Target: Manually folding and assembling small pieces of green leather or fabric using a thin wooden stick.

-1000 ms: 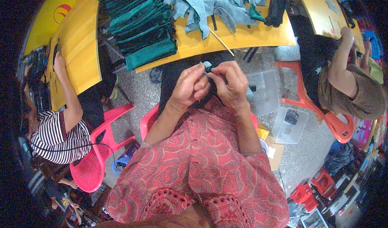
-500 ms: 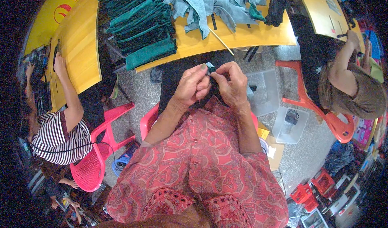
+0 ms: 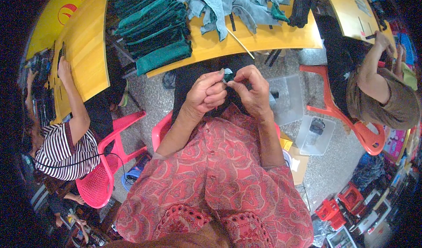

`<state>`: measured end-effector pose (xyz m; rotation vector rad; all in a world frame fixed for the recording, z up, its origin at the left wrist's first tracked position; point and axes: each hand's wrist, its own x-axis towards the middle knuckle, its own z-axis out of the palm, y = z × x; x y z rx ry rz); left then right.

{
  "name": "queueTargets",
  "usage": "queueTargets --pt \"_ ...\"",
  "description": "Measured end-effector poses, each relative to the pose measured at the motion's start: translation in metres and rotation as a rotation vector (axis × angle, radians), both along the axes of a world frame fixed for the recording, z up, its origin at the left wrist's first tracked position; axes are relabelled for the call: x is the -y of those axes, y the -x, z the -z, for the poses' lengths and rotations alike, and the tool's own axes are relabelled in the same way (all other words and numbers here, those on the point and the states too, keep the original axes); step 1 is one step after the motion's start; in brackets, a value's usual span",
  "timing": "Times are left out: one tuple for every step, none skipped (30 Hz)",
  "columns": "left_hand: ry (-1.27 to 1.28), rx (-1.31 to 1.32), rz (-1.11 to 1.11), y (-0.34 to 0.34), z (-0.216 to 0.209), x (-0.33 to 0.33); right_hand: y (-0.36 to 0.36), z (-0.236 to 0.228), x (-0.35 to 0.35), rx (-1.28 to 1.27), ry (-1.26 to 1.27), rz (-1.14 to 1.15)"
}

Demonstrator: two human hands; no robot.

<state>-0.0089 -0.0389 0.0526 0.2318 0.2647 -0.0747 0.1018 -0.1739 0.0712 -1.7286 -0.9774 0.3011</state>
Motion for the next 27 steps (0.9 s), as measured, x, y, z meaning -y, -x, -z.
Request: queueTargets --pt "0.000 0.000 -0.001 0.001 0.001 -0.001 -0.001 0.001 0.000 -0.076 -0.046 -0.042" --pt "0.079 0.046 -0.001 0.002 0.003 -0.002 0.000 0.001 0.000 -0.076 -0.046 -0.043" --pt "0.158 0.092 -0.001 0.003 0.004 -0.003 0.001 0.000 0.000 -0.156 -0.050 -0.024" --pt "0.158 0.092 0.001 0.002 0.002 -0.003 0.002 -0.002 -0.001 -0.235 -0.053 -0.001" --pt "0.126 0.073 0.011 0.002 -0.002 -0.005 0.002 -0.002 -0.003 -0.235 -0.053 0.001" --pt "0.093 0.054 0.021 0.002 -0.005 -0.005 0.001 -0.003 -0.006 -0.154 -0.080 0.006" --pt "0.092 0.054 0.020 0.002 -0.004 -0.005 0.001 -0.003 -0.008 -0.074 -0.108 0.008" --pt "0.098 0.059 0.004 0.001 -0.004 -0.004 0.005 -0.002 -0.010 -0.074 -0.109 0.007" --pt "0.105 0.064 -0.013 0.001 -0.003 -0.003 0.010 -0.002 -0.011 -0.077 -0.077 0.047" --pt "0.105 0.063 -0.010 0.001 -0.002 -0.003 0.014 -0.001 -0.011 -0.079 -0.044 0.089" --pt "0.099 0.066 -0.032 0.002 -0.001 -0.002 0.017 0.002 -0.012 -0.079 -0.043 0.093" --pt "0.093 0.069 -0.055 0.002 -0.001 -0.001 0.020 0.005 -0.013 -0.086 -0.025 0.133" --pt "0.093 0.068 -0.052 0.001 -0.006 -0.001 0.022 0.007 -0.014 -0.093 -0.007 0.172" --pt "-0.102 0.006 -0.053 -0.001 -0.015 -0.001 0.021 0.006 -0.016 -0.076 0.003 0.184" --pt "-0.298 -0.055 -0.053 -0.002 -0.020 -0.001 0.021 0.006 -0.016 -0.077 0.003 0.187" --pt "-0.298 -0.055 -0.054 -0.002 -0.019 0.000 0.021 0.006 -0.016 -0.065 0.007 0.181" --pt "-0.416 -0.091 -0.065 -0.002 -0.017 0.002 0.020 0.006 -0.016 -0.052 0.010 0.175" --pt "-0.534 -0.126 -0.077 -0.002 -0.015 0.004 0.019 0.007 -0.017 -0.053 0.010 0.174" --pt "-0.534 -0.126 -0.076 -0.002 -0.013 0.005 0.015 0.008 -0.017 -0.009 0.009 0.156" --pt "-0.543 -0.127 -0.084 -0.003 -0.011 0.006 0.012 0.009 -0.018 0.035 0.009 0.138" --pt "-0.552 -0.129 -0.092 -0.003 -0.009 0.006 0.009 0.009 -0.018 0.035 0.009 0.138" --pt "-0.551 -0.129 -0.091 -0.003 -0.007 0.006 0.005 0.008 -0.018 0.035 0.018 0.111" --pt "-0.527 -0.119 -0.079 -0.003 -0.004 0.005 0.003 0.007 -0.018 0.035 0.026 0.084" --pt "-0.503 -0.110 -0.068 -0.003 -0.002 0.004 0.001 0.009 -0.018 0.033 0.027 0.085" --pt "-0.502 -0.109 -0.067 -0.003 -0.002 0.002 -0.001 0.010 -0.018 -0.009 0.017 0.060" --pt "-0.438 -0.064 -0.036 -0.003 -0.001 0.001 -0.002 0.011 -0.017 -0.051 0.008 0.036" --pt "-0.374 -0.019 -0.004 -0.002 0.000 0.000 -0.003 0.014 -0.016 -0.050 0.008 0.038"
